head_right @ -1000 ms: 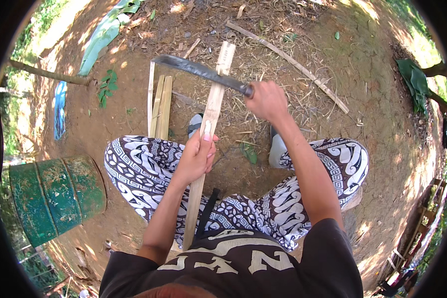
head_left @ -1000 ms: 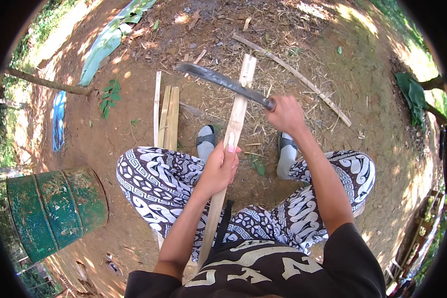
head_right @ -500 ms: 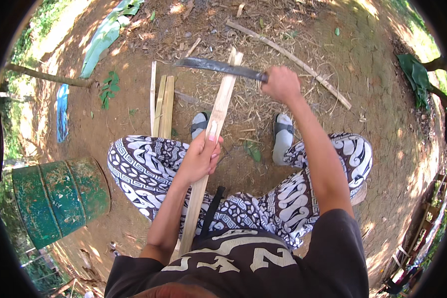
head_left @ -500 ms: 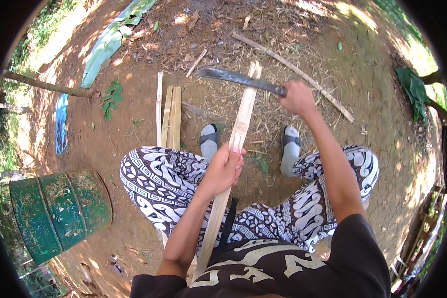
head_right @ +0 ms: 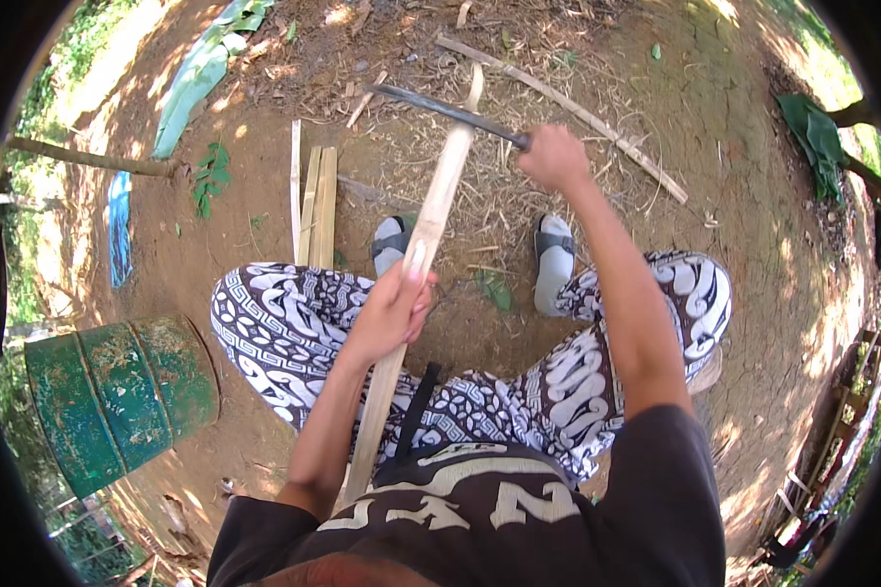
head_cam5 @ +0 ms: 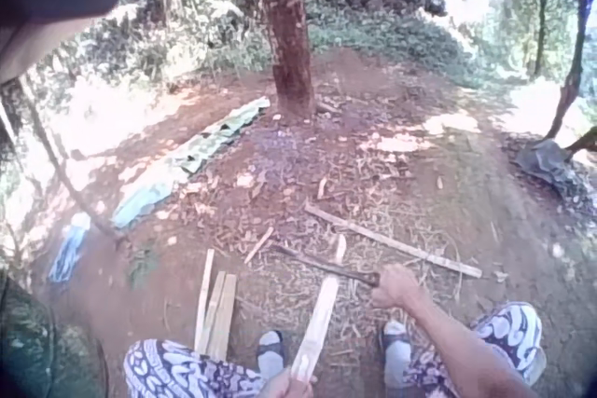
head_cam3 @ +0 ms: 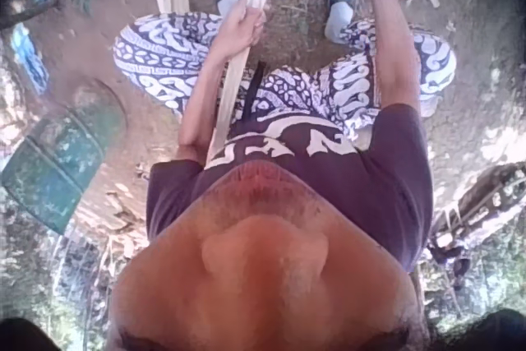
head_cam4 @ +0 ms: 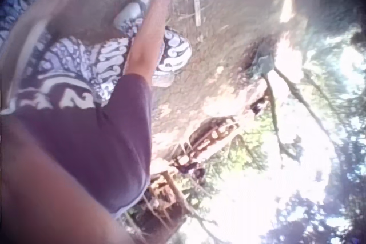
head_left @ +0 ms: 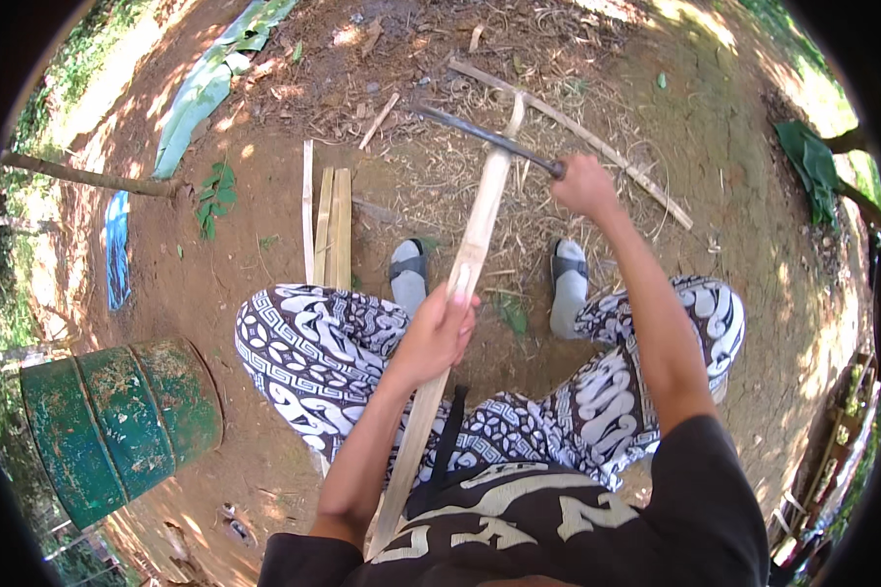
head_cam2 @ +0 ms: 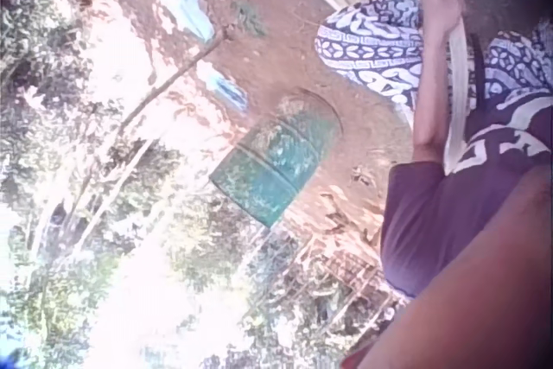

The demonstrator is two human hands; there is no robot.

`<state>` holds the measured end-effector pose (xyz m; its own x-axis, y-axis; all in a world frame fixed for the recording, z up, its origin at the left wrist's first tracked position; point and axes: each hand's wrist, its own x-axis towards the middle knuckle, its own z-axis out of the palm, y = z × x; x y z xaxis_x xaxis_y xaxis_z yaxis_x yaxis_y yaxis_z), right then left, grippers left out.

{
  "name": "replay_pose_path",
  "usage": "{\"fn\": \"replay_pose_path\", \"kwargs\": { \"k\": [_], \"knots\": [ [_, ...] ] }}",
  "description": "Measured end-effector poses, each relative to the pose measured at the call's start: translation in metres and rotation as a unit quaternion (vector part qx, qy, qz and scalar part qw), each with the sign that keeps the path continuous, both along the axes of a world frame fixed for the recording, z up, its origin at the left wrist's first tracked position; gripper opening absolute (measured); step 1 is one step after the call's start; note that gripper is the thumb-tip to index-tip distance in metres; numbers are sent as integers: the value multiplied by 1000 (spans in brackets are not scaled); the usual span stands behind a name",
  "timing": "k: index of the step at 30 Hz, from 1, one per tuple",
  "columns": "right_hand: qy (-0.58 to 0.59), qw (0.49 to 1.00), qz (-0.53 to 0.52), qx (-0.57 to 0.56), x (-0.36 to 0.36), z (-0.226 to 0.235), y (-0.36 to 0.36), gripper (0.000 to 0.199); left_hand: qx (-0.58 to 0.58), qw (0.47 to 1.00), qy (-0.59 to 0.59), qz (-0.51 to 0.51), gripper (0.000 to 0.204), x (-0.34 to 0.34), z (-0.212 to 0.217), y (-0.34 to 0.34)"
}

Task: The person shaves a long strip of wood using a machete while sitting on the ground. They use the blade to remove thin layers of wood, repeatedly striking and scraping the surface while holding the piece by hand.

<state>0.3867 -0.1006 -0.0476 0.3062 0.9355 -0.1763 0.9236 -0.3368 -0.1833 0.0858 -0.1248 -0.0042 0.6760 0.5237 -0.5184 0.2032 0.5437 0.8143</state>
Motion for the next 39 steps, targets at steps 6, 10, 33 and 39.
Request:
{"fn": "replay_pose_path", "kwargs": {
  "k": [6,10,33,39],
  "knots": [
    [49,991,120,-33,-31,33,14,22,34,999,-16,7,31,-10,3,13],
    [-1,971,-220,98,136,-65,13,24,-45,998,-26,-22,30,0,10,14],
    [128,972,30,195,-60,52,1,12,-42,989,-124,73,45,5,14,40],
    [145,957,85,238,-62,47,-2,11,43,995,-78,49,47,15,16,34]
  ]
}}
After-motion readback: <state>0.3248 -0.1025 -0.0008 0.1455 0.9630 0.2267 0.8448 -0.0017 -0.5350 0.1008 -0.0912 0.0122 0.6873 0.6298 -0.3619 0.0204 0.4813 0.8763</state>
